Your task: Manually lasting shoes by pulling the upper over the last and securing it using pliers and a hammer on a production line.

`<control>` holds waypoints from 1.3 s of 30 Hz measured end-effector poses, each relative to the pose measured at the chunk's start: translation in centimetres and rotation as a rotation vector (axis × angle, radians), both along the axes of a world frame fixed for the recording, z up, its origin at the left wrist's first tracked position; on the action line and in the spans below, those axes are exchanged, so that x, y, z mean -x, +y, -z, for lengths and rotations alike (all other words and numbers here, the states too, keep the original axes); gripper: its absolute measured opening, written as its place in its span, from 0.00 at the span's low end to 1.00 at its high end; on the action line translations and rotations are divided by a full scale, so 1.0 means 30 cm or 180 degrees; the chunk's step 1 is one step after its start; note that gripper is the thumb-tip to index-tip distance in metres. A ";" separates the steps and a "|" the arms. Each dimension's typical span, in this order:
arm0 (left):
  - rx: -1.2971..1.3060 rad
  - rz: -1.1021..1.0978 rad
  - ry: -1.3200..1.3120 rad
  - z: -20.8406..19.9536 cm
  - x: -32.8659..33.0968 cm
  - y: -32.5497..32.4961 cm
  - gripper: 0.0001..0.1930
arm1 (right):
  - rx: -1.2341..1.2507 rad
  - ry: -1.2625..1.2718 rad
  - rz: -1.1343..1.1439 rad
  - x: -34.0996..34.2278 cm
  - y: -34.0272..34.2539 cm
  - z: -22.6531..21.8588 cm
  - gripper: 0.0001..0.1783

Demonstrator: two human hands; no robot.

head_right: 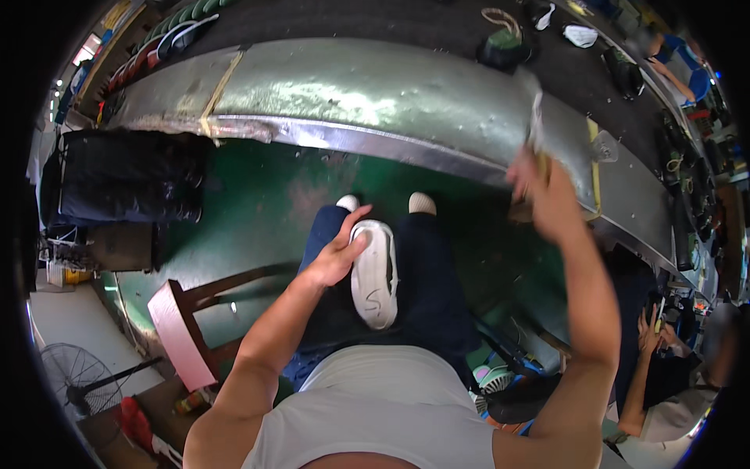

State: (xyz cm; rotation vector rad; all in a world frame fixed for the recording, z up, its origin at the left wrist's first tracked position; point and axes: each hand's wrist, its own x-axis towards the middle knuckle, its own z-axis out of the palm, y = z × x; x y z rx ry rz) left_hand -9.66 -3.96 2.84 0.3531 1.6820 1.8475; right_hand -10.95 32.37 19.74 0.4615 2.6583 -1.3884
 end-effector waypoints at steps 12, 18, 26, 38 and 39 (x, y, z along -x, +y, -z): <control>-0.0194 0.0079 0.0007 -0.034 -0.098 0.065 0.30 | 0.2575 -0.1240 -0.0699 -0.529 -0.400 0.291 0.17; 0.0405 -0.0085 0.0371 -0.097 -0.118 0.068 0.30 | 0.2159 -0.1265 -0.1340 -0.483 -0.345 0.286 0.17; 0.0707 -0.0296 0.0637 -0.103 -0.113 0.080 0.26 | 0.1549 -0.1022 -0.1391 -0.463 -0.341 0.335 0.13; -0.0287 -0.0038 -0.0515 -0.059 -0.062 0.019 0.23 | -0.0974 0.0311 -0.1554 -0.499 -0.391 0.375 0.13; -0.0182 -0.0252 -0.0492 -0.036 -0.060 0.032 0.22 | -0.1296 -0.0054 -0.1687 -0.491 -0.396 0.347 0.13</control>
